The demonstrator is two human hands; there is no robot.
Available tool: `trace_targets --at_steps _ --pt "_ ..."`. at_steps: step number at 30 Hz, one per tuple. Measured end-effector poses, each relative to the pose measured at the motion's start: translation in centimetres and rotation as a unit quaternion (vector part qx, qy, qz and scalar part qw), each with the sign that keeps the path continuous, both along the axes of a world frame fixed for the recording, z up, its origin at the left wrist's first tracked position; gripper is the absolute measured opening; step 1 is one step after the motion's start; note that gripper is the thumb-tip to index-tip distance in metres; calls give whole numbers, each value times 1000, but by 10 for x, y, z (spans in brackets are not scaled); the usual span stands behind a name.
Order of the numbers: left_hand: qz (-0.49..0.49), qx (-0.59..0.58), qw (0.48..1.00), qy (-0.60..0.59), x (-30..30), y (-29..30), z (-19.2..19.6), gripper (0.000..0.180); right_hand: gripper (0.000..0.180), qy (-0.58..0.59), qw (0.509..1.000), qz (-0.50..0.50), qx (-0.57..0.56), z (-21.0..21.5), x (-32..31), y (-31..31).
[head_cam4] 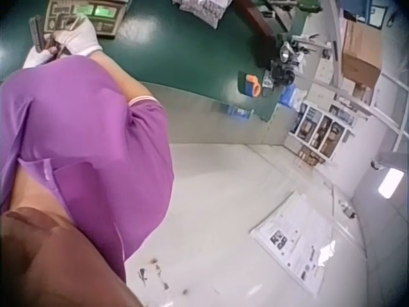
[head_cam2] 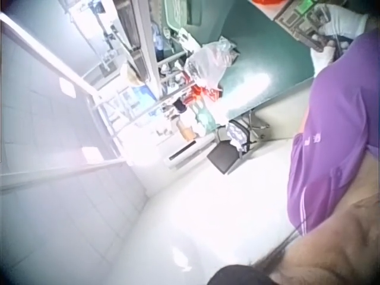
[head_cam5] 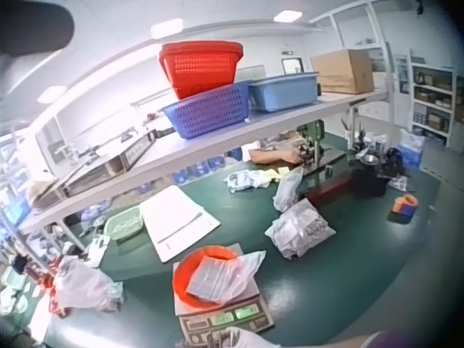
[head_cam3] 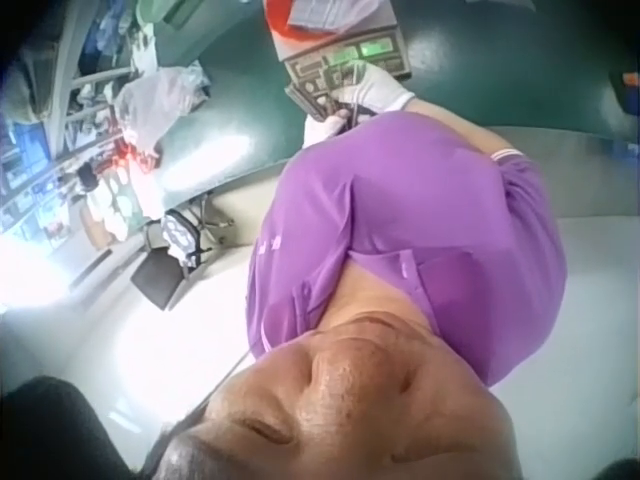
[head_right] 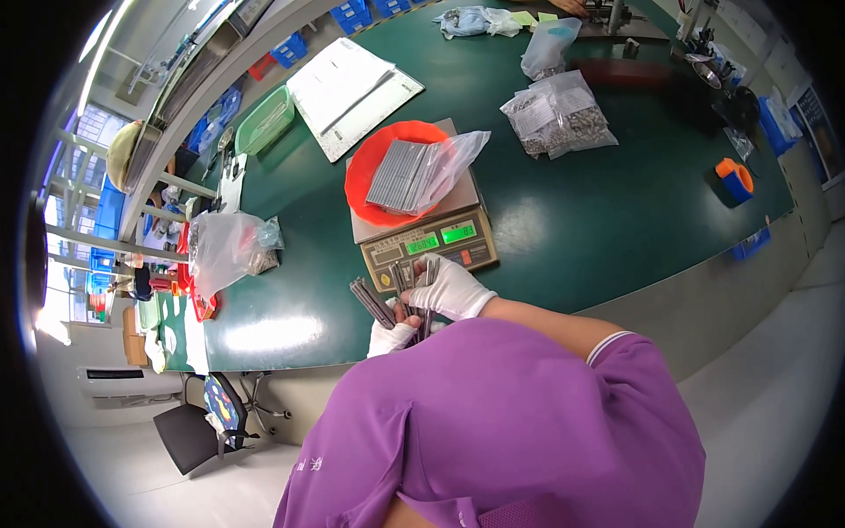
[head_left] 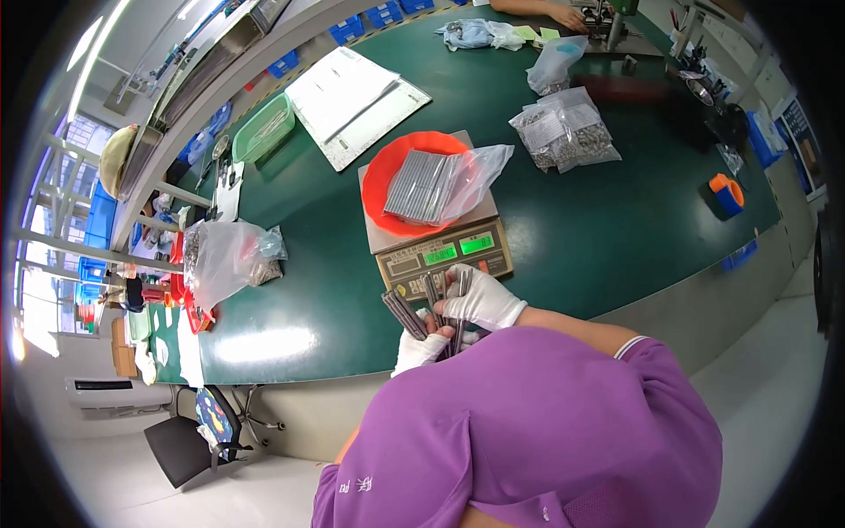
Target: Counting, bagging, and weighing metal pins in a manufacturing facility.
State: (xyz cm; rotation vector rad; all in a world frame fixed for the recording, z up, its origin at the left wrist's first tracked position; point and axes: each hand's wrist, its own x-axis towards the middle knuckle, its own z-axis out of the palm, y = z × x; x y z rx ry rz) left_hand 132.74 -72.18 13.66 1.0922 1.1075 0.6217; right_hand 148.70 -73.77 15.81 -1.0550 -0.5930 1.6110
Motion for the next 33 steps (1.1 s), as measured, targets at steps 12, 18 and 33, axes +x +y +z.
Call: trace_targets --at_steps 12,18,33 --pt "2 4 1000 11 -10 0 -2 35 16 1 996 83 -19 0 -2 9" --pt "7 5 1000 4 -7 1 1 35 13 34 997 66 -10 -4 -3 11" --pt "-24 18 1000 -3 -4 7 2 34 12 1 998 60 -13 -5 0 12"
